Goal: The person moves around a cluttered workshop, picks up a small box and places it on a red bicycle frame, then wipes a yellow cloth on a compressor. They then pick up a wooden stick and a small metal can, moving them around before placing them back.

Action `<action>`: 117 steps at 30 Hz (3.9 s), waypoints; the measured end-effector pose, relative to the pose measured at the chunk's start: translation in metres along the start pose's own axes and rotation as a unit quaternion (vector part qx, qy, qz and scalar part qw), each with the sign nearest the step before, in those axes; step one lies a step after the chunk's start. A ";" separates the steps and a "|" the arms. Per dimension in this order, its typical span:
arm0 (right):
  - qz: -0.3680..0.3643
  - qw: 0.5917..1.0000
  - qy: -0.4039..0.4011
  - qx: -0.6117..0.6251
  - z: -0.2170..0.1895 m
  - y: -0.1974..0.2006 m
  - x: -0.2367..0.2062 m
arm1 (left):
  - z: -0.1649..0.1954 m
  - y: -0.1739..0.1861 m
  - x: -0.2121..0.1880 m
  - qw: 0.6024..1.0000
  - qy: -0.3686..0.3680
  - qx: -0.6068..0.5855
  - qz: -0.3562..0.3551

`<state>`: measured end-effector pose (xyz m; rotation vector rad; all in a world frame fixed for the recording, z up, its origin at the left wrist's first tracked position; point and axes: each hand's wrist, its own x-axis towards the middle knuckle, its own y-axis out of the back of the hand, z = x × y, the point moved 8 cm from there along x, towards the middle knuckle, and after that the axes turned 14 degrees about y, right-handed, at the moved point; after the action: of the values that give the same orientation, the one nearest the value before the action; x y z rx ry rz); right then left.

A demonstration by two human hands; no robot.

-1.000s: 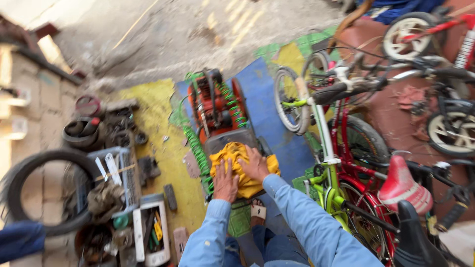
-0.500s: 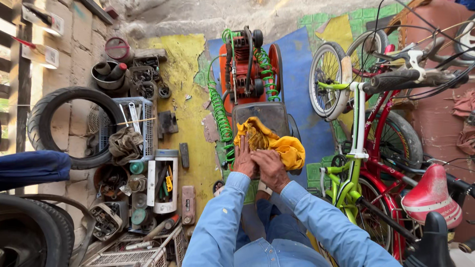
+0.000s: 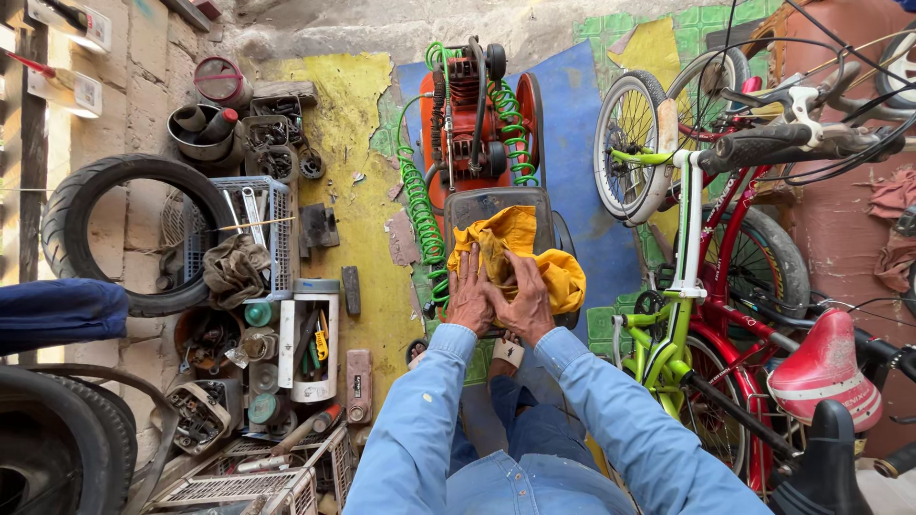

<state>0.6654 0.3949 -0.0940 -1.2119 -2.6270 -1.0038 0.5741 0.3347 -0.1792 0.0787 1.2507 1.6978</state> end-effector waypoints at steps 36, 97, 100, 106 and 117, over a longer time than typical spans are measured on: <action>0.056 0.984 0.169 -0.002 -0.015 0.022 0.038 | 0.006 0.067 -0.021 0.875 0.064 -0.425 0.224; -0.115 0.957 0.150 -0.220 -0.033 -0.052 -0.005 | -0.231 0.039 -0.206 0.938 0.271 -0.174 0.127; -0.121 0.947 0.183 -0.233 -0.045 -0.061 0.000 | -0.260 0.040 -0.218 0.928 0.312 -0.183 0.094; -0.188 0.920 0.171 -0.297 -0.044 -0.111 0.000 | -0.300 0.042 -0.237 0.917 0.342 -0.191 0.077; -0.182 0.880 0.206 -0.387 -0.066 -0.133 -0.011 | -0.352 0.024 -0.267 0.914 0.345 -0.209 0.050</action>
<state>0.5667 0.2859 -0.1162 -0.4386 -2.1737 -2.2285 0.4999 -0.1007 -0.2016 -0.7891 1.3486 2.1388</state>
